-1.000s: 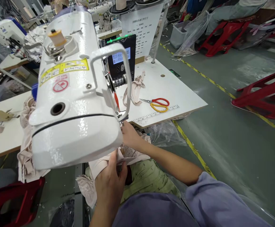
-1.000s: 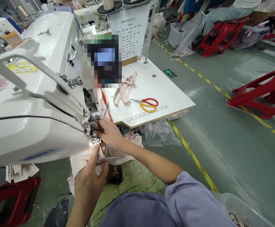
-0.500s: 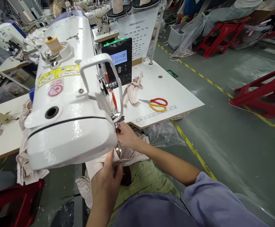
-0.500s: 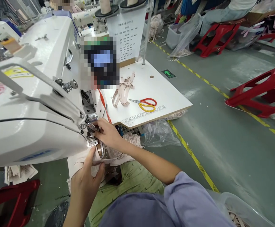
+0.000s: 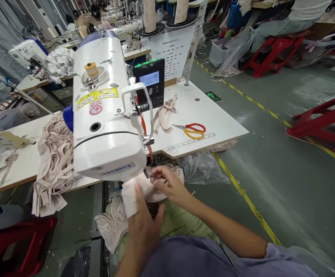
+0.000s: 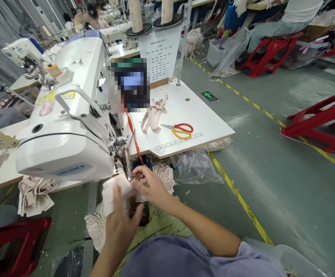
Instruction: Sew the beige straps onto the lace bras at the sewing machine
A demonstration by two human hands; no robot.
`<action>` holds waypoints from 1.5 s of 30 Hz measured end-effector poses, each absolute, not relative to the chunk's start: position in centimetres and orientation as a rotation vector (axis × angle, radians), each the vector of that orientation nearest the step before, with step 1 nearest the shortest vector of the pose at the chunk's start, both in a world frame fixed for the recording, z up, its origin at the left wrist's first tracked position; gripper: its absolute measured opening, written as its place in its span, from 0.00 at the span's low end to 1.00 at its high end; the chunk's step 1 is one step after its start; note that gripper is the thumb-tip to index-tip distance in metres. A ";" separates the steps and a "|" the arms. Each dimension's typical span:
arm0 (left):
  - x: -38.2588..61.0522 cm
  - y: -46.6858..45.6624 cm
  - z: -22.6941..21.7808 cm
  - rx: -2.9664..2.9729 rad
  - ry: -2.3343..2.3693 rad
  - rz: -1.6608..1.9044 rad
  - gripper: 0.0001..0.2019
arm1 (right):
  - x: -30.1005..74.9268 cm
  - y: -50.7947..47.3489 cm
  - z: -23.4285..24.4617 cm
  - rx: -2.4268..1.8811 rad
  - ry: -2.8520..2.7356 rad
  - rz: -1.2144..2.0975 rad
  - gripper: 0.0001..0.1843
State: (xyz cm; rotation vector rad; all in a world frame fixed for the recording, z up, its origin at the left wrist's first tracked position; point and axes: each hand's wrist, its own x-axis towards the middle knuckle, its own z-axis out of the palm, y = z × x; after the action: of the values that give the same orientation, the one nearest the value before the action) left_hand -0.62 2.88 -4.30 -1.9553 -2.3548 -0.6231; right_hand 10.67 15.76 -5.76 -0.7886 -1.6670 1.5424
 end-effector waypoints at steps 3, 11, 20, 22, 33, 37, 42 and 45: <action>1.5 1.2 -5.1 -2.136 -2.170 -0.715 0.47 | 12.3 13.7 -5.1 -0.811 -1.670 1.658 0.19; -1.0 -0.5 -0.1 -2.482 -2.159 -1.169 0.21 | 14.5 12.5 -4.1 -0.717 -1.478 2.129 0.18; -4.1 3.3 -4.3 -2.066 -3.444 -1.523 0.25 | 12.1 11.7 -7.3 -0.603 -2.650 0.577 0.14; -4.7 3.4 -5.7 -2.013 -3.485 -1.773 0.28 | 11.5 12.0 -8.7 -0.562 -2.592 0.459 0.15; -4.4 1.8 -5.0 -1.946 -3.121 -2.252 0.17 | 11.8 11.1 -7.8 -0.801 -2.286 1.007 0.13; -4.5 1.7 -5.3 -2.005 -3.083 -2.006 0.14 | 11.4 10.8 -7.9 -0.809 -2.275 0.999 0.12; -4.3 1.7 -5.9 -2.016 -3.088 -1.820 0.14 | 11.4 11.0 -7.9 -0.839 -2.282 1.081 0.10; -3.6 1.5 -5.9 -1.959 -3.086 -1.739 0.13 | 11.6 10.9 -8.2 -0.787 -2.256 1.134 0.09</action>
State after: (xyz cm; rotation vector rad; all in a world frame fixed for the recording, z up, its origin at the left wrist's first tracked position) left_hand -3.64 1.52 -5.88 -1.9592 -3.0863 -1.7388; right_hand 11.55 10.88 -8.17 -0.7871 -2.2562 1.1336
